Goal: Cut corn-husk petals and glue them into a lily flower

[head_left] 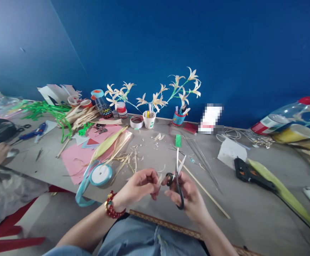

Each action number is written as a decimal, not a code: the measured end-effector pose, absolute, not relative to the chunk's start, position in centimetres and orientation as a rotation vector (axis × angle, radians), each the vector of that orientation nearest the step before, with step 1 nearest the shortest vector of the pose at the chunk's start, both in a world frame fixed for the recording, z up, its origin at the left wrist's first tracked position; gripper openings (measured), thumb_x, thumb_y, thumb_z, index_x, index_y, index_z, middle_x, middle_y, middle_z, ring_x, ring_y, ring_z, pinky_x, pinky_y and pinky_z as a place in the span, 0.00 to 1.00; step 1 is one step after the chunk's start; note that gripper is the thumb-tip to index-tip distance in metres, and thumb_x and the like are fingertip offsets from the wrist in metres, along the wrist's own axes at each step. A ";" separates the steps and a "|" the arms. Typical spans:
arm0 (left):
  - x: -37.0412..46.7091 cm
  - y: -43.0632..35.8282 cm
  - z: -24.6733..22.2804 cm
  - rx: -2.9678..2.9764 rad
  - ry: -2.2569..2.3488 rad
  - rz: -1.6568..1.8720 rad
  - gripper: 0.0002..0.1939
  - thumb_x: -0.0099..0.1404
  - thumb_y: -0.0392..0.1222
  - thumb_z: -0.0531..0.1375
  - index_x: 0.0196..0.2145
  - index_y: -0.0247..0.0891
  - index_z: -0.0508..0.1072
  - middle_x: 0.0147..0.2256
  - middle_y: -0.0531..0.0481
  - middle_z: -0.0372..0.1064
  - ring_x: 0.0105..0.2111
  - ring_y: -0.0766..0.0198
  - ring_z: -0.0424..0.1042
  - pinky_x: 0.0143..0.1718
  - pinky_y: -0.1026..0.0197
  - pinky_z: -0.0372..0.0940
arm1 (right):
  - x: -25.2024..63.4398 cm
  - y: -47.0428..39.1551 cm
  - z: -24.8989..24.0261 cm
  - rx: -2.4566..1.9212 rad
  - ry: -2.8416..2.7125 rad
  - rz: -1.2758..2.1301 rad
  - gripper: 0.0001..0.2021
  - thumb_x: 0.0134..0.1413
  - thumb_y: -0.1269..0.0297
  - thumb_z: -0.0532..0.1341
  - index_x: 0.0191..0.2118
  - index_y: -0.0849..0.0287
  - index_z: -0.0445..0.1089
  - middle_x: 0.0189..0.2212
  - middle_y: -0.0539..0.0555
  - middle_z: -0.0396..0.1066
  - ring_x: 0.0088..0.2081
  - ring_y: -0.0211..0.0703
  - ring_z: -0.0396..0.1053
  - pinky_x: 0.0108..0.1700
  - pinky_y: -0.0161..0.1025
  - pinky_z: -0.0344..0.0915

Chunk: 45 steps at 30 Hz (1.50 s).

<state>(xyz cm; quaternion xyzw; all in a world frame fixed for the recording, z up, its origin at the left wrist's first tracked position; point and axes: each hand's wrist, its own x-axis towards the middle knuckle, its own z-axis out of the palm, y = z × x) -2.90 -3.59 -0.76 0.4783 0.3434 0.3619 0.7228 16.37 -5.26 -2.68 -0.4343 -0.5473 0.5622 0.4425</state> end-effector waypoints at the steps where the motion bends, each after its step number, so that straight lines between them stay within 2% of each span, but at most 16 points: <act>1: -2.8 -3.6 -0.8 1.091 0.781 0.783 0.05 0.58 0.37 0.60 0.29 0.36 0.66 0.24 0.53 0.65 0.24 0.67 0.67 0.29 0.63 0.64 | 16.1 -5.0 -2.4 -1.072 -1.328 1.391 0.17 0.46 0.56 0.69 0.38 0.57 0.64 0.34 0.53 0.70 0.28 0.37 0.64 0.28 0.33 0.62; 5: -2.7 -3.7 -0.6 1.237 0.863 0.740 0.03 0.59 0.35 0.58 0.29 0.36 0.66 0.24 0.55 0.63 0.24 0.68 0.68 0.28 0.66 0.63 | 15.4 -4.3 -1.9 -1.069 -1.265 1.365 0.14 0.46 0.59 0.68 0.34 0.56 0.62 0.28 0.50 0.69 0.28 0.38 0.65 0.30 0.34 0.62; 9: -2.7 -3.7 -0.2 1.299 0.952 0.766 0.03 0.60 0.34 0.59 0.30 0.36 0.67 0.25 0.54 0.64 0.25 0.68 0.69 0.27 0.67 0.62 | 15.5 -4.3 -1.9 -1.081 -1.261 1.378 0.13 0.45 0.61 0.67 0.31 0.57 0.61 0.25 0.48 0.68 0.25 0.36 0.63 0.26 0.32 0.59; 15: -1.4 -4.3 -1.3 1.072 0.915 1.153 0.07 0.62 0.41 0.62 0.35 0.36 0.70 0.34 0.50 0.66 0.32 0.66 0.69 0.34 0.64 0.67 | 15.2 -4.9 -2.7 -1.058 -1.064 1.353 0.16 0.46 0.60 0.69 0.32 0.56 0.60 0.26 0.47 0.67 0.21 0.32 0.58 0.21 0.31 0.54; 20: 0.5 -5.2 -2.4 1.023 0.818 1.216 0.07 0.62 0.41 0.63 0.31 0.34 0.71 0.29 0.50 0.66 0.31 0.67 0.67 0.35 0.64 0.64 | 14.6 -5.2 -3.3 -1.027 -1.009 1.324 0.14 0.50 0.59 0.68 0.33 0.56 0.62 0.26 0.46 0.66 0.20 0.31 0.58 0.22 0.31 0.55; 24: 0.6 -5.0 -1.9 1.061 0.853 1.272 0.08 0.64 0.40 0.61 0.28 0.34 0.71 0.29 0.50 0.65 0.32 0.67 0.66 0.37 0.65 0.62 | 14.9 -5.5 -3.4 -1.010 -1.029 1.375 0.15 0.50 0.57 0.68 0.35 0.55 0.62 0.28 0.47 0.66 0.21 0.31 0.57 0.22 0.31 0.55; 28: 0.0 -4.6 -1.3 1.040 0.898 1.306 0.08 0.65 0.38 0.60 0.28 0.34 0.70 0.32 0.50 0.66 0.32 0.68 0.66 0.38 0.64 0.62 | 16.0 -6.5 -4.1 -1.026 -1.179 1.515 0.18 0.51 0.49 0.66 0.35 0.57 0.63 0.28 0.48 0.63 0.22 0.32 0.55 0.22 0.32 0.52; 34: -0.1 -4.3 -0.9 1.012 0.865 1.319 0.07 0.65 0.38 0.60 0.29 0.34 0.71 0.34 0.48 0.67 0.32 0.66 0.67 0.38 0.62 0.64 | 16.6 -7.6 -5.0 -1.020 -1.344 1.663 0.26 0.46 0.39 0.65 0.32 0.58 0.60 0.24 0.47 0.58 0.25 0.35 0.53 0.26 0.33 0.50; 45: -0.3 -4.2 -0.6 1.028 0.836 1.294 0.06 0.63 0.37 0.60 0.28 0.35 0.70 0.30 0.50 0.66 0.31 0.67 0.67 0.36 0.63 0.63 | 16.1 -7.2 -4.3 -1.113 -1.393 1.616 0.28 0.42 0.35 0.65 0.28 0.57 0.58 0.22 0.45 0.54 0.24 0.34 0.50 0.24 0.33 0.46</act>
